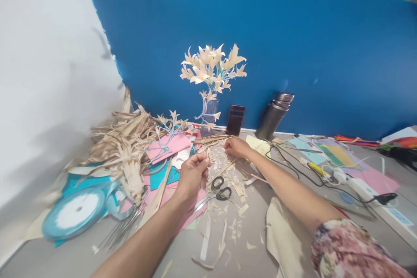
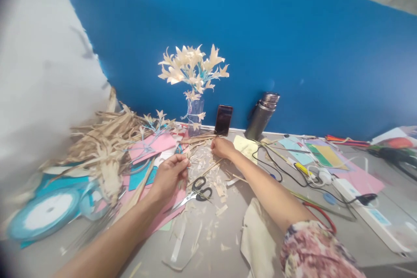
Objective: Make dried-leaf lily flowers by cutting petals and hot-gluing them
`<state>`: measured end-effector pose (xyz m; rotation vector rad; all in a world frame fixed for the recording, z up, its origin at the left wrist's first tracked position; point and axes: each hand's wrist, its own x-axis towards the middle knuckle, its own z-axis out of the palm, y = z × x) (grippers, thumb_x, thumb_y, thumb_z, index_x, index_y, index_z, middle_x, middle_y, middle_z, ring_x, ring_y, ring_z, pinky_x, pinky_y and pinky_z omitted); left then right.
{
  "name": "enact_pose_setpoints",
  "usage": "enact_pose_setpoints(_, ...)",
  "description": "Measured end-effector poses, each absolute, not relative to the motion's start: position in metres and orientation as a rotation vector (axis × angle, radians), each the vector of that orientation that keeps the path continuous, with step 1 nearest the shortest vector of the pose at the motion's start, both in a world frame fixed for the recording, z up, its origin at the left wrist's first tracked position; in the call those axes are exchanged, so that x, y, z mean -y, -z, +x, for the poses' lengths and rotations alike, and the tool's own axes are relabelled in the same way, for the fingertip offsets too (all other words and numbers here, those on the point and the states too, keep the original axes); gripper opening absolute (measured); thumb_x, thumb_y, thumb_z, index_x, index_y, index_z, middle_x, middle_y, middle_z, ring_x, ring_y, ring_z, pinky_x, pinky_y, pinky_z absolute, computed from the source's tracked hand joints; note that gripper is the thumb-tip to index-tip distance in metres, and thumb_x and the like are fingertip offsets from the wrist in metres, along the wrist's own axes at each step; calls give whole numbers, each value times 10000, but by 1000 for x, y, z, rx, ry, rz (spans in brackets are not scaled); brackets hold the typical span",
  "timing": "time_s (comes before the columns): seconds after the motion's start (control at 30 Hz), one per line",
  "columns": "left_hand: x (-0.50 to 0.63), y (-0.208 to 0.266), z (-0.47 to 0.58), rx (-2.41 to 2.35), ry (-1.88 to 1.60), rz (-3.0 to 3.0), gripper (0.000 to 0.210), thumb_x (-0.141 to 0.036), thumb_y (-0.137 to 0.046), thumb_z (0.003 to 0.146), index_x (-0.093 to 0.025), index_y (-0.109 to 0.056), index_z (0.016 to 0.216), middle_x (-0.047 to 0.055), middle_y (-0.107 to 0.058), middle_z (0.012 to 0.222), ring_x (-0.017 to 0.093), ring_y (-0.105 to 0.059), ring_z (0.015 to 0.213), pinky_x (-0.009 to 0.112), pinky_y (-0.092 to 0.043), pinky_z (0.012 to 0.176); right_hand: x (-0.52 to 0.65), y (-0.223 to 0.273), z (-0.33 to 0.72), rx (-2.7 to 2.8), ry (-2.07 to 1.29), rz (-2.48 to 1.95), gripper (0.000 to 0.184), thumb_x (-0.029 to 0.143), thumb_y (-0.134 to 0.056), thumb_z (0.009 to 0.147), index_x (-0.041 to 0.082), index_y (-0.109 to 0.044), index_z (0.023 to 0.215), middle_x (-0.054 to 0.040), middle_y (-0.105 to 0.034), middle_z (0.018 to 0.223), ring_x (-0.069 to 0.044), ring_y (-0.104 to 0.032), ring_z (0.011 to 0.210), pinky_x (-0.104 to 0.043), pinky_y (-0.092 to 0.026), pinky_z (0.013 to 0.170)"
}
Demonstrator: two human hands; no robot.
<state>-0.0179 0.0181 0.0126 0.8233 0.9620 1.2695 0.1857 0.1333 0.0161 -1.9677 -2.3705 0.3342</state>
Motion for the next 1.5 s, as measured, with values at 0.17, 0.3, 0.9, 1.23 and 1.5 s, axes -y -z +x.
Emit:
enact_pose_setpoints(0.17,-19,-12,-18,-971,-1268,823,291,-348,-770,637,-185,-561,758,-72,-542,481,81,-412,311,195,-305,315,-133,-11,189,2368,-353,-1885,138,192,-646,798,204,-741,898,-42,-750,971,-188,-656,895,-226,-394,674)
enact_pose_setpoints(0.3,-22,-10,-19,-958,-1265,840,316,-388,-782,637,-189,-560,744,-76,-515,452,94,-400,303,206,-300,293,-135,-6,194,2355,-375,-1831,138,167,-599,811,173,-732,850,-57,-745,933,-187,-648,864,-227,-390,669)
enact_pose_setpoints(0.9,-22,-6,-17,-935,-1227,779,297,-358,-771,612,-183,-563,731,-72,-513,439,83,-394,317,187,-305,280,-134,-3,194,2293,-310,-1940,123,279,-628,818,213,-720,866,-45,-746,935,-191,-657,860,-232,-377,644)
enact_pose_setpoints(1.23,-23,-5,-17,-934,-1240,776,266,-325,-761,611,-174,-574,726,-51,-562,496,78,-420,344,180,-311,291,-131,-18,207,2228,-268,-2041,180,257,-581,871,193,-724,960,-76,-739,1002,-203,-650,917,-237,-396,674)
enact_pose_setpoints(1.5,-23,-3,-15,-939,-1258,754,259,-294,-777,593,-165,-578,697,-43,-574,517,58,-423,349,167,-316,320,-117,-15,203,2325,-451,-1930,152,175,-684,763,215,-730,903,-31,-732,953,-184,-641,880,-229,-399,685)
